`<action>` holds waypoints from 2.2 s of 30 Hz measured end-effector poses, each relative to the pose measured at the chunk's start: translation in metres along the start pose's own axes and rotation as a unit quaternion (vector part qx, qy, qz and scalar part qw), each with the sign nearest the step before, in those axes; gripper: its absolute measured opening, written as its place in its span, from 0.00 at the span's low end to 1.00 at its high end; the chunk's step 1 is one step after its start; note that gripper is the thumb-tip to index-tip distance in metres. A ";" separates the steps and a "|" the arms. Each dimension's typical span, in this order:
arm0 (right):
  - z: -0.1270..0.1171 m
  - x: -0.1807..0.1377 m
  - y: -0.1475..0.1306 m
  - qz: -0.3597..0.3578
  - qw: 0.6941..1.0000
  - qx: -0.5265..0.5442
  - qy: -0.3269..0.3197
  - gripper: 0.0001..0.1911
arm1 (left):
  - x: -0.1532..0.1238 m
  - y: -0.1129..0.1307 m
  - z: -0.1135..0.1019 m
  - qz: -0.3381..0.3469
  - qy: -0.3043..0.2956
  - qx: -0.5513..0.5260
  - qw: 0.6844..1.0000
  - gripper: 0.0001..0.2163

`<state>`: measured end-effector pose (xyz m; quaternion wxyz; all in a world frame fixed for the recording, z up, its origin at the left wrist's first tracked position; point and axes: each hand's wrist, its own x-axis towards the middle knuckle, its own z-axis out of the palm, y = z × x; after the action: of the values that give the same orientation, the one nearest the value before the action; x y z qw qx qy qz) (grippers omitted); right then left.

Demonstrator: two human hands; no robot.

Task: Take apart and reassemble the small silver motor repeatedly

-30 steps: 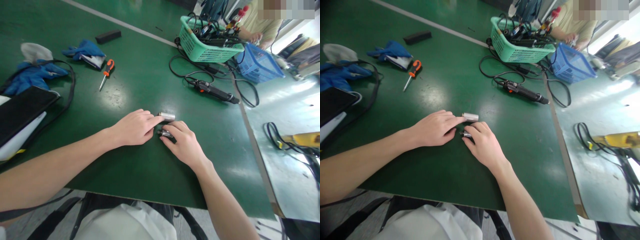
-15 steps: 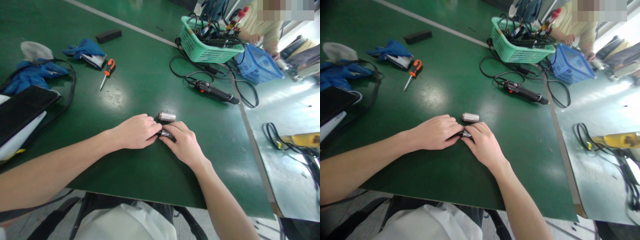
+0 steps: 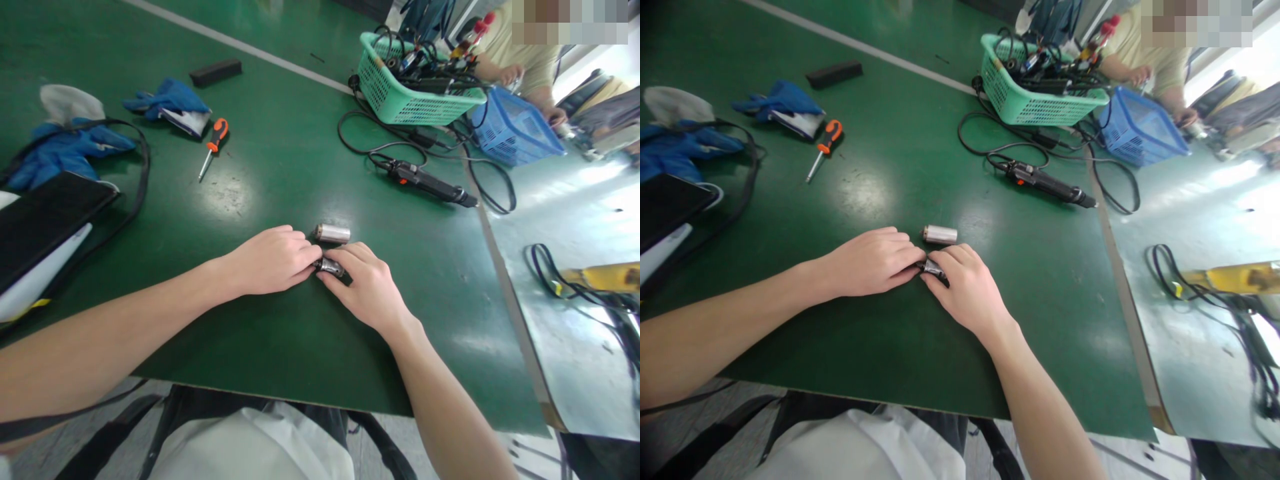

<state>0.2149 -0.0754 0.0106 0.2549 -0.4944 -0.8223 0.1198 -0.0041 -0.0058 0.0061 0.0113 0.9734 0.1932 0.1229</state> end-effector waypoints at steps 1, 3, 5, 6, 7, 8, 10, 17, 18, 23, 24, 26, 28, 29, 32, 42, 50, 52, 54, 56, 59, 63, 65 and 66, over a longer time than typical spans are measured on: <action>0.000 0.000 0.000 -0.002 1.000 0.000 0.000 0.09 | 0.000 0.000 0.000 0.000 0.002 0.002 1.000 0.09; 0.001 0.000 0.001 -0.004 1.000 -0.001 -0.001 0.09 | 0.000 0.000 0.000 -0.001 0.007 0.006 1.000 0.09; 0.001 0.000 0.001 -0.007 1.000 -0.003 0.001 0.09 | 0.000 0.000 0.000 0.000 0.011 0.007 1.000 0.09; 0.001 0.000 0.001 -0.008 1.000 -0.003 0.001 0.10 | 0.001 0.000 0.001 0.000 0.013 0.008 1.000 0.09; 0.002 0.000 0.001 -0.009 1.000 -0.003 0.001 0.10 | 0.001 0.000 0.001 0.002 0.014 0.009 1.000 0.09; 0.002 -0.001 0.001 -0.009 1.000 -0.003 0.001 0.10 | 0.001 -0.001 0.001 0.003 0.015 0.010 1.000 0.09; 0.002 -0.001 0.000 -0.007 1.000 -0.003 0.000 0.09 | 0.000 -0.001 0.002 0.006 0.016 0.013 1.000 0.09; 0.001 0.000 -0.001 -0.007 1.000 -0.005 0.003 0.10 | 0.000 -0.002 0.002 0.003 0.024 0.010 1.000 0.09; 0.001 0.000 -0.001 -0.008 1.000 -0.006 0.002 0.10 | 0.000 -0.002 0.002 0.003 0.024 0.011 1.000 0.09; 0.000 0.001 -0.002 -0.006 1.000 -0.008 -0.007 0.10 | 0.000 -0.002 0.002 0.003 0.022 0.014 1.000 0.09; 0.000 0.001 -0.001 -0.005 1.000 -0.008 -0.007 0.10 | 0.000 -0.001 0.002 0.003 0.023 0.015 1.000 0.09; 0.000 0.001 -0.001 -0.005 1.000 -0.007 -0.007 0.10 | 0.000 -0.001 0.002 0.004 0.025 0.017 1.000 0.09; 0.000 0.001 -0.001 -0.006 1.000 -0.006 -0.007 0.10 | 0.000 -0.001 0.002 0.003 0.027 0.018 0.999 0.09; 0.000 0.000 -0.001 -0.005 1.000 -0.005 -0.006 0.10 | 0.000 -0.001 0.002 0.003 0.027 0.018 0.999 0.09; 0.000 0.000 -0.001 -0.005 1.000 -0.006 -0.008 0.10 | 0.000 -0.001 0.001 0.002 0.025 0.019 1.000 0.09; -0.001 0.000 0.000 0.002 1.000 -0.009 -0.010 0.10 | 0.000 -0.002 0.001 -0.001 0.033 0.029 0.999 0.10; -0.002 -0.001 0.001 0.010 1.000 -0.008 -0.010 0.10 | 0.001 -0.002 -0.001 -0.011 0.030 0.034 0.999 0.11; -0.002 -0.001 0.002 0.012 1.000 -0.007 -0.012 0.11 | 0.000 -0.002 -0.002 -0.015 0.028 0.033 0.999 0.11; -0.002 -0.001 0.002 0.014 1.000 -0.008 -0.012 0.11 | 0.000 -0.002 -0.002 -0.024 0.029 0.032 0.999 0.11; -0.003 0.000 0.001 0.015 1.000 -0.009 -0.013 0.11 | 0.000 -0.002 -0.002 -0.035 0.034 0.031 0.998 0.12; -0.003 0.000 0.000 0.015 1.000 -0.010 -0.013 0.10 | 0.000 -0.003 -0.003 -0.046 0.040 0.031 0.998 0.12; -0.003 0.000 0.000 0.018 1.000 -0.011 -0.011 0.10 | 0.000 -0.003 -0.002 -0.049 0.035 0.031 0.998 0.11; -0.003 0.000 0.000 0.020 1.000 -0.012 -0.011 0.10 | 0.000 -0.003 -0.002 -0.052 0.026 0.029 0.998 0.10; -0.003 0.000 0.000 0.020 1.000 -0.013 -0.011 0.10 | 0.000 -0.002 -0.002 -0.053 0.022 0.027 0.998 0.10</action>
<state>0.2167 -0.0758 0.0127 0.2363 -0.5130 -0.8165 0.1196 -0.0059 -0.0037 0.0080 -0.0132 0.9588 0.2479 0.1383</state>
